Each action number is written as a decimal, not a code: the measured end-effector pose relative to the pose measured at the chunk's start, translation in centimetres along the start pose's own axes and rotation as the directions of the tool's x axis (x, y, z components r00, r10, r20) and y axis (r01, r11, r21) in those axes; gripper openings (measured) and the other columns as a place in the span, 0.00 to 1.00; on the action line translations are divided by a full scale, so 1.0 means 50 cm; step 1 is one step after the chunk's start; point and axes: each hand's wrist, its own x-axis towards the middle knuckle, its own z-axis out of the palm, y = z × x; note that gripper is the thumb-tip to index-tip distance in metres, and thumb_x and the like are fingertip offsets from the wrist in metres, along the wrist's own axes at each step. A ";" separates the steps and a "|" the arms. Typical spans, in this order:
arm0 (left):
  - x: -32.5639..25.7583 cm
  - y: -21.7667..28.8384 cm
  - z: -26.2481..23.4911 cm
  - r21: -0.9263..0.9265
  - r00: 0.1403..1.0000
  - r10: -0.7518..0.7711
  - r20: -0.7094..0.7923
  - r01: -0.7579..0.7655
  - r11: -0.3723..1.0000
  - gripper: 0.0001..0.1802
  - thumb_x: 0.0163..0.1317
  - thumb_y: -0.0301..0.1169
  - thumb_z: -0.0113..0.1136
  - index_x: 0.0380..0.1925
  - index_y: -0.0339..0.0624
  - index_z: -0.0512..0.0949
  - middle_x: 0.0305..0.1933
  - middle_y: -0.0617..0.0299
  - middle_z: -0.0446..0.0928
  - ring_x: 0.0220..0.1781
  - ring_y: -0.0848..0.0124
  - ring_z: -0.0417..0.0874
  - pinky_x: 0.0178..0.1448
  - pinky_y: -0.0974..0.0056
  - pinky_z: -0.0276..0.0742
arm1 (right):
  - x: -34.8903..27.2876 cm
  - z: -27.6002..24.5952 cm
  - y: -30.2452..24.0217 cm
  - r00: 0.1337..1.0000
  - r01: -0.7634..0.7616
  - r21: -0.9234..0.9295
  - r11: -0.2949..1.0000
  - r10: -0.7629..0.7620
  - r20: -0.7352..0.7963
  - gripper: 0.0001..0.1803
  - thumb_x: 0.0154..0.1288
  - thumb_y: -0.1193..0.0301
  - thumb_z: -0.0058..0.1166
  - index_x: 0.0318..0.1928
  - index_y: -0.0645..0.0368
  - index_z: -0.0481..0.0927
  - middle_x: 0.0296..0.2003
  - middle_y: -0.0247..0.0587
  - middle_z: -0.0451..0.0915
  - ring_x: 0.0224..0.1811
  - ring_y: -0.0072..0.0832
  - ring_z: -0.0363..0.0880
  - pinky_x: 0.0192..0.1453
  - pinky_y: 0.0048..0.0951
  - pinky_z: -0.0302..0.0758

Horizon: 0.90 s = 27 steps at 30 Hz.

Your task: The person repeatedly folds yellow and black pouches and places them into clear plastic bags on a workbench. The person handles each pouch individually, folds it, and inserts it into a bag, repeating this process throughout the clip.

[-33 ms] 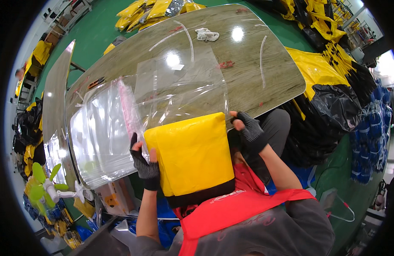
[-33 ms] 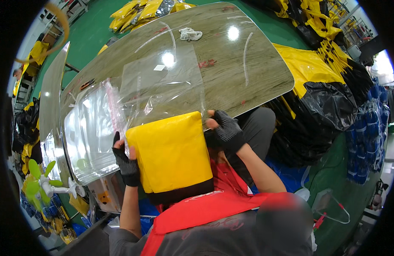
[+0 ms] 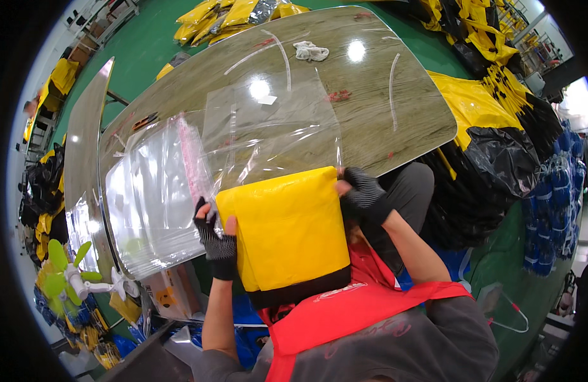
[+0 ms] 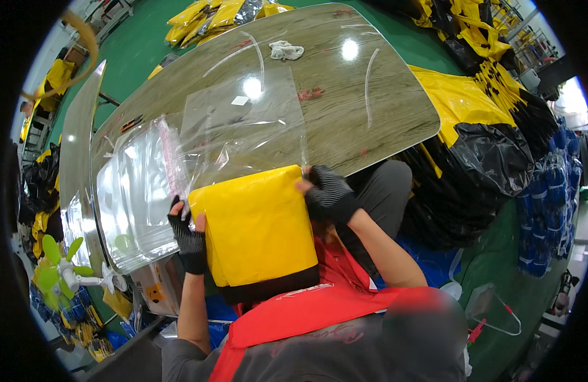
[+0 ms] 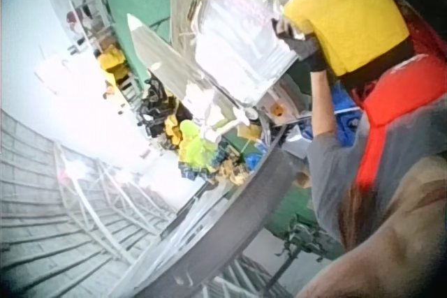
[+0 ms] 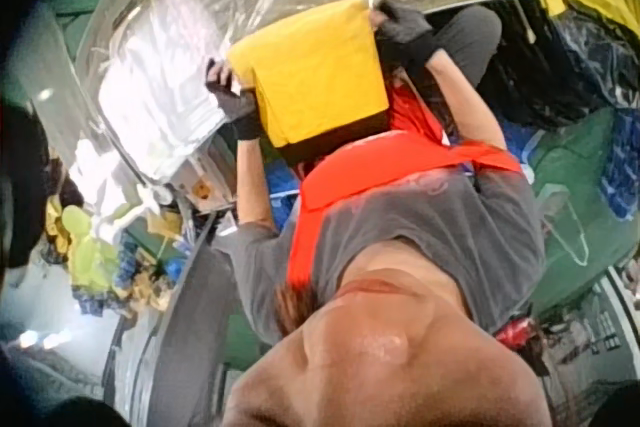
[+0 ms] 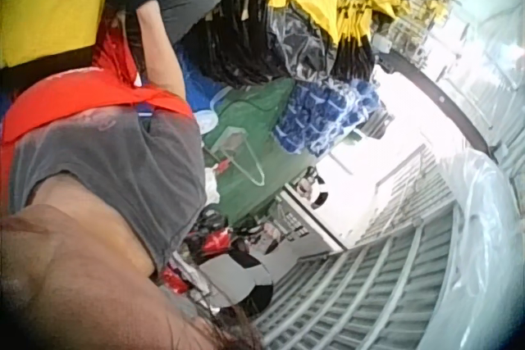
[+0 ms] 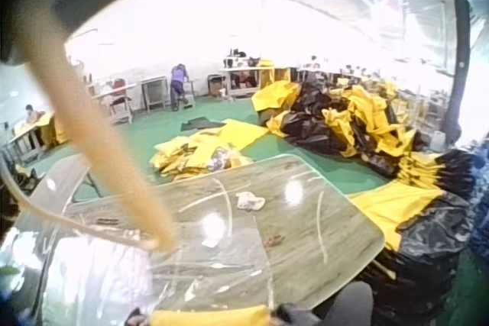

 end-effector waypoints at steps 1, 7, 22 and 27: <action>0.000 0.004 0.002 -0.278 0.972 -0.214 0.095 0.233 0.932 0.31 0.63 0.30 0.59 0.64 0.37 0.60 0.60 0.51 0.71 0.60 0.62 0.72 0.66 0.60 0.65 | -0.007 0.020 -0.011 0.997 -0.039 0.046 0.998 0.036 0.064 0.17 0.67 0.68 0.54 0.52 0.66 0.74 0.40 0.40 0.81 0.41 0.23 0.77 0.48 0.25 0.74; -0.006 0.075 0.021 -0.586 0.707 -0.420 0.569 0.707 0.397 0.22 0.66 0.38 0.56 0.56 0.37 0.71 0.52 0.59 0.78 0.50 0.68 0.80 0.56 0.64 0.75 | -0.024 -0.001 -0.032 0.997 -0.082 0.336 0.938 0.079 0.023 0.15 0.67 0.70 0.54 0.51 0.64 0.76 0.41 0.35 0.80 0.42 0.20 0.76 0.49 0.23 0.74; -0.042 0.071 0.019 -0.321 0.751 -0.387 0.535 0.604 0.729 0.31 0.65 0.37 0.59 0.64 0.36 0.61 0.57 0.55 0.74 0.53 0.67 0.78 0.59 0.63 0.72 | -0.120 -0.024 0.059 0.869 -0.459 0.615 0.641 0.467 0.161 0.15 0.68 0.67 0.52 0.50 0.62 0.77 0.40 0.40 0.82 0.40 0.25 0.80 0.48 0.26 0.75; -0.225 0.000 0.001 -0.352 0.715 -0.358 0.600 0.638 0.685 0.36 0.59 0.43 0.65 0.63 0.36 0.66 0.59 0.58 0.74 0.62 0.65 0.73 0.66 0.60 0.65 | -0.298 -0.004 0.115 0.879 -0.463 0.340 0.819 0.374 0.296 0.42 0.60 0.66 0.64 0.70 0.59 0.57 0.52 0.39 0.78 0.48 0.24 0.79 0.51 0.26 0.75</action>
